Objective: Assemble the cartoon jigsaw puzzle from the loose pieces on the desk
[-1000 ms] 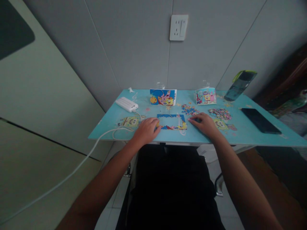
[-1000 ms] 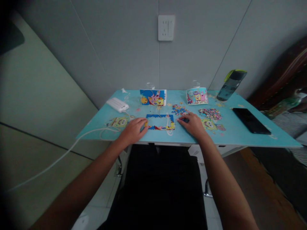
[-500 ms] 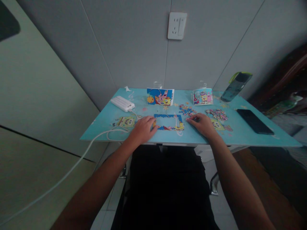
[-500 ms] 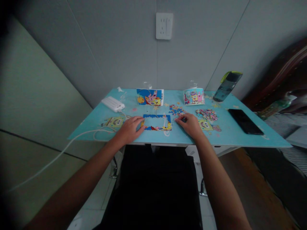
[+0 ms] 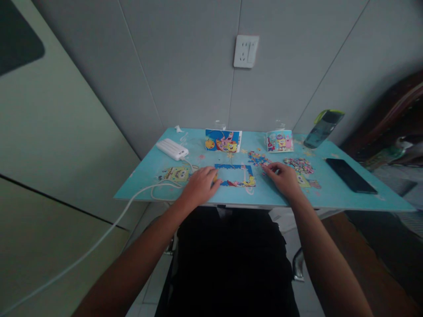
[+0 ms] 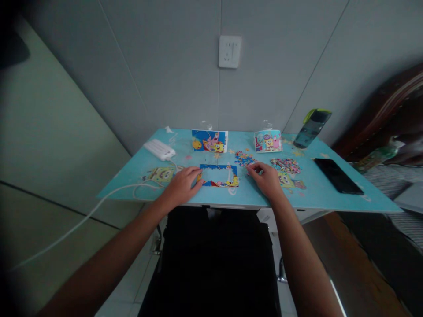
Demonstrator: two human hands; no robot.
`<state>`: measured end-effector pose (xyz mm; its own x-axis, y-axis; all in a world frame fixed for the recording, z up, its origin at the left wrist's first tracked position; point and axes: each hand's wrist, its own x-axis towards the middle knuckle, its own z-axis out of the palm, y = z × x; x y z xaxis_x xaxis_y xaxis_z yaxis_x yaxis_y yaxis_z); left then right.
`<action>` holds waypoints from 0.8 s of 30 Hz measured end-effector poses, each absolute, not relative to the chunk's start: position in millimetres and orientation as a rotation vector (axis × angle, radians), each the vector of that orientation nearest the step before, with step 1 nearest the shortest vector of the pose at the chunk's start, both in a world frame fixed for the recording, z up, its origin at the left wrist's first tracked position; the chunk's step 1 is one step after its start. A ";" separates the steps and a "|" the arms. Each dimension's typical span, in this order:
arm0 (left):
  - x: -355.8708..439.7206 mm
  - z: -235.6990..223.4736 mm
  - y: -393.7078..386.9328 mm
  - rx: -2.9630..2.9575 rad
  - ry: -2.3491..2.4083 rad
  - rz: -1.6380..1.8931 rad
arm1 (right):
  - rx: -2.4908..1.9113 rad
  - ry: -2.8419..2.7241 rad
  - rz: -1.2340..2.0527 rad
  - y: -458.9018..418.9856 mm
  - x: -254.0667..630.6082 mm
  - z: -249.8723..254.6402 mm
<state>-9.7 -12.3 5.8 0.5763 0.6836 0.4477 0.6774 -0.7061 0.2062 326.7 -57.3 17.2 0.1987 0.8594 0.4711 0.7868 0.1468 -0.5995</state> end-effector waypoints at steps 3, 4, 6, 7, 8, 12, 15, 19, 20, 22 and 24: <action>-10.2 4.5 -12.9 2.766 1.204 0.842 | -1.620 -1.552 0.114 -57.7 325.9 16.3; -10.2 3.7 -12.8 2.761 1.202 0.860 | -1.609 -1.546 0.117 -57.4 326.0 15.9; -9.8 1.7 -12.6 2.751 1.194 0.891 | -1.585 -1.525 0.117 -55.7 326.3 16.1; -9.6 0.8 -12.5 2.744 1.195 0.904 | -1.571 -1.523 0.120 -54.0 325.9 17.0; -9.3 0.2 -12.4 2.736 1.197 0.913 | -1.555 -1.526 0.126 -51.6 324.7 18.7; -8.7 0.0 -11.9 2.706 1.225 0.916 | -1.460 -1.598 0.184 -30.8 305.6 30.1; -8.5 1.0 -11.9 2.693 1.252 0.910 | -1.341 -1.690 0.248 -6.6 276.9 36.1; -8.8 1.3 -13.4 2.696 1.272 0.898 | -1.213 -1.794 0.325 14.4 240.7 31.3; -8.9 1.1 -13.7 2.698 1.274 0.895 | -1.200 -1.802 0.337 15.4 235.6 28.3; -9.1 0.5 -14.2 2.699 1.277 0.888 | -1.200 -1.796 0.355 13.3 231.3 22.0; -9.0 -0.1 -14.4 2.700 1.276 0.880 | -1.227 -1.770 0.367 8.0 233.6 17.4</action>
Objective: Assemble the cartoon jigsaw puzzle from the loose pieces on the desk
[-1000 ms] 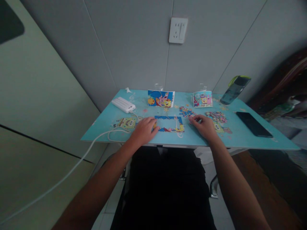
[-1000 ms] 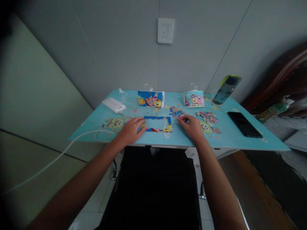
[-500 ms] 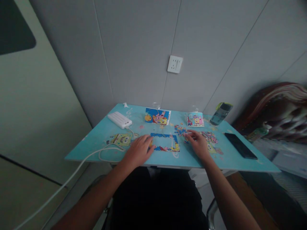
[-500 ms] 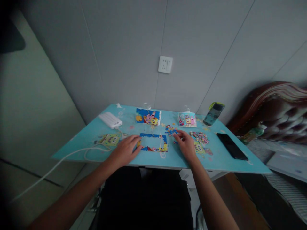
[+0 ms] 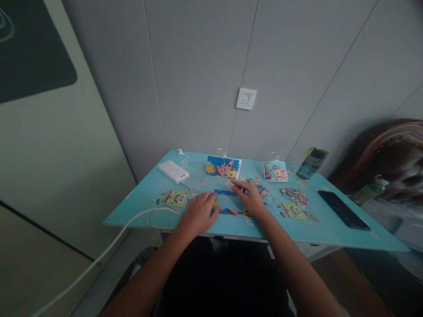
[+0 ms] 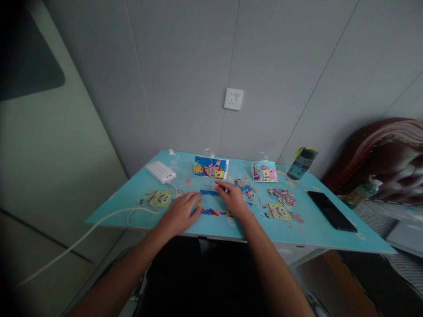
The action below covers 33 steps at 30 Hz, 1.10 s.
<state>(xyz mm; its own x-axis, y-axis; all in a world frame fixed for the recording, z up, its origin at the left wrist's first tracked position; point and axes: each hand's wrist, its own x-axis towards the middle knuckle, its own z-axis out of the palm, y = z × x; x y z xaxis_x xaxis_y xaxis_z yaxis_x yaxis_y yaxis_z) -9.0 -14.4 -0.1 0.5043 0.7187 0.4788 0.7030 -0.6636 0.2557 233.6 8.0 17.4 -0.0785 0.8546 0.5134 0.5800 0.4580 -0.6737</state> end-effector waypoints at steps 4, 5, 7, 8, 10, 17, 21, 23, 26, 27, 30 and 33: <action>-8.8 -0.2 -15.4 2.694 1.276 0.877 | -1.296 -1.706 0.362 -0.7 243.4 16.9; -8.8 0.0 -15.9 2.692 1.277 0.881 | -1.307 -1.698 0.358 -1.6 245.0 17.7; -8.7 0.5 -17.3 2.689 1.280 0.888 | -1.317 -1.697 0.354 -1.9 246.5 18.8; -8.5 0.7 -18.1 2.690 1.281 0.892 | -1.315 -1.704 0.354 -1.7 246.7 18.9; -8.2 1.0 -19.5 2.699 1.281 0.896 | -1.302 -1.727 0.359 -0.8 246.4 18.0; -8.7 3.3 -20.2 2.770 1.297 0.842 | -1.256 -1.746 0.389 2.5 248.6 12.4; -8.7 4.9 -19.7 2.779 1.290 0.812 | -1.285 -1.713 0.381 5.3 252.3 9.6; -8.6 5.4 -19.8 2.770 1.280 0.810 | -1.305 -1.719 0.391 5.2 253.3 9.6; -8.8 5.8 -20.1 2.752 1.271 0.811 | -1.343 -1.757 0.439 2.1 253.5 12.0; -8.9 5.8 -20.2 2.748 1.269 0.809 | -1.353 -1.774 0.462 0.4 253.5 13.5; -9.2 5.9 -20.3 2.745 1.264 0.801 | -1.357 -1.826 0.528 -5.9 253.7 19.0; -9.5 5.8 -20.1 2.751 1.257 0.800 | -1.324 -1.872 0.571 -12.6 254.0 24.1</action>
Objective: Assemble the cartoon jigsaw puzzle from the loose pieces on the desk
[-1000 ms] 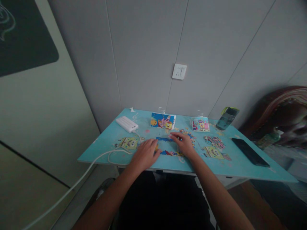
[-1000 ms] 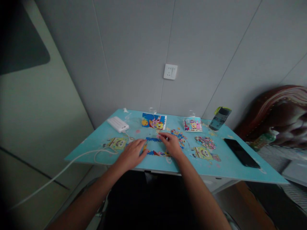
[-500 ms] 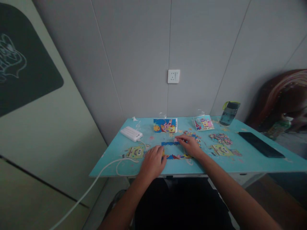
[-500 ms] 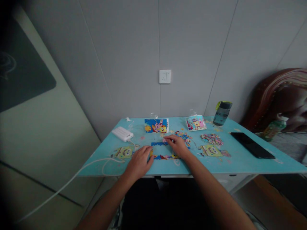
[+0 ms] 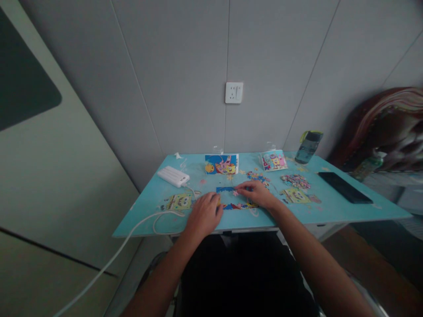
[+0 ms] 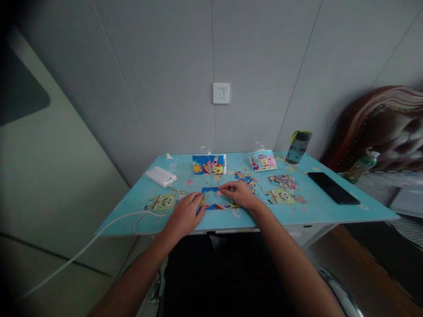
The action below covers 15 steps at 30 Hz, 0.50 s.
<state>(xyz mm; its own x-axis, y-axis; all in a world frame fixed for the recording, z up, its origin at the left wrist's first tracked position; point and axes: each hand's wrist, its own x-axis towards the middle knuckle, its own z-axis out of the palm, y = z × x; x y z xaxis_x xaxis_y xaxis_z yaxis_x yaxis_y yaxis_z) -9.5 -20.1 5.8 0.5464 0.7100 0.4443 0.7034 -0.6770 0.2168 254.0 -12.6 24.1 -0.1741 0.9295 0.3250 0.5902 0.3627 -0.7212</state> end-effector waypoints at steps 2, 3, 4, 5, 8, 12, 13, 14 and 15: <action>-9.6 5.4 -19.8 2.756 1.254 0.804 | -1.293 -1.895 0.582 -16.2 254.4 25.5; -9.5 5.2 -19.6 2.759 1.252 0.807 | -1.279 -1.905 0.585 -17.5 254.7 25.5; -9.5 5.0 -19.4 2.763 1.248 0.810 | -1.270 -1.912 0.588 -18.5 255.1 25.0; -9.4 4.7 -19.3 2.766 1.244 0.813 | -1.265 -1.916 0.590 -19.2 255.7 24.1; -8.9 4.5 -19.2 2.776 1.234 0.826 | -1.265 -1.921 0.600 -20.0 258.3 20.6; -8.7 5.4 -19.9 2.783 1.228 0.839 | -1.279 -1.916 0.611 -20.4 262.4 17.4; -8.7 5.7 -20.0 2.783 1.226 0.840 | -1.282 -1.918 0.617 -20.7 263.3 17.1; -8.8 5.9 -20.1 2.783 1.223 0.840 | -1.283 -1.926 0.627 -21.0 264.1 16.8; -9.0 5.9 -20.1 2.783 1.220 0.839 | -1.282 -1.937 0.641 -21.3 264.6 16.6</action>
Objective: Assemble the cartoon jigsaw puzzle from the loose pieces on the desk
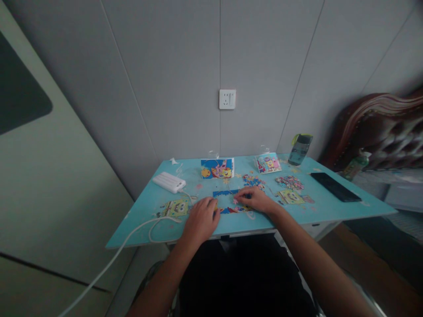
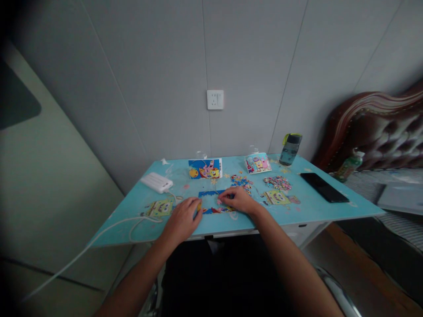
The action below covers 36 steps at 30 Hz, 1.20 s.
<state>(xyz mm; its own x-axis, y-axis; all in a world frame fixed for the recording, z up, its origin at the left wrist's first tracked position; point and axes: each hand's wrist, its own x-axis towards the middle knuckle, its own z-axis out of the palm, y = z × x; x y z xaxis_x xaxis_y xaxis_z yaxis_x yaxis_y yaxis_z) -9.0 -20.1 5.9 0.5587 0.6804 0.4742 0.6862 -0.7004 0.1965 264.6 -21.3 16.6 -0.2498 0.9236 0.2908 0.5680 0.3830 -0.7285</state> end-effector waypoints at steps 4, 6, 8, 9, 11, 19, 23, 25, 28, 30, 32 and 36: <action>-9.4 4.8 -19.2 -2.773 -1.218 -0.825 | -1.281 -1.962 0.691 -22.3 265.3 15.7; -9.6 4.0 -18.6 -2.773 -1.227 -0.817 | -1.282 -1.960 0.704 -22.3 265.2 15.3; -9.7 3.4 -18.1 -2.771 -1.231 -0.812 | -1.279 -1.965 0.714 -22.2 265.0 15.1; -9.7 3.2 -17.8 -2.771 -1.231 -0.812 | -1.277 -1.969 0.717 -22.2 264.8 15.0; -9.7 2.9 -17.1 -2.771 -1.226 -0.820 | -1.279 -1.974 0.714 -22.3 264.2 14.7; -9.9 0.7 -14.9 -2.787 -1.190 -0.858 | -1.291 -1.994 0.688 -23.6 263.0 13.7; -10.1 2.8 -16.3 -2.787 -1.190 -0.833 | -1.270 -2.005 0.692 -24.1 263.1 15.3; -10.0 3.8 -16.9 -2.781 -1.199 -0.826 | -1.259 -2.014 0.689 -24.1 263.1 15.8; -9.7 4.1 -17.2 -2.774 -1.210 -0.820 | -1.244 -2.032 0.681 -24.2 263.1 16.3; -9.4 3.7 -17.3 -2.772 -1.216 -0.821 | -1.233 -2.049 0.670 -24.3 263.2 16.9; -9.1 3.3 -17.5 -2.768 -1.221 -0.825 | -1.221 -2.067 0.652 -24.0 263.5 17.4; -8.7 2.8 -17.5 -2.762 -1.225 -0.826 | -1.201 -2.082 0.584 -21.7 264.7 16.5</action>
<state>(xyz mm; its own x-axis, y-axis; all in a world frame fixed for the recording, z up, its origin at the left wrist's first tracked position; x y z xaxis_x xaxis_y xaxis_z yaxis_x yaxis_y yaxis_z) -8.7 -17.5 2.8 0.5551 0.6871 0.4688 0.6918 -0.6943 0.1984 264.7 -21.7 16.5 -0.3643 0.8758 0.3166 0.5836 0.4796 -0.6553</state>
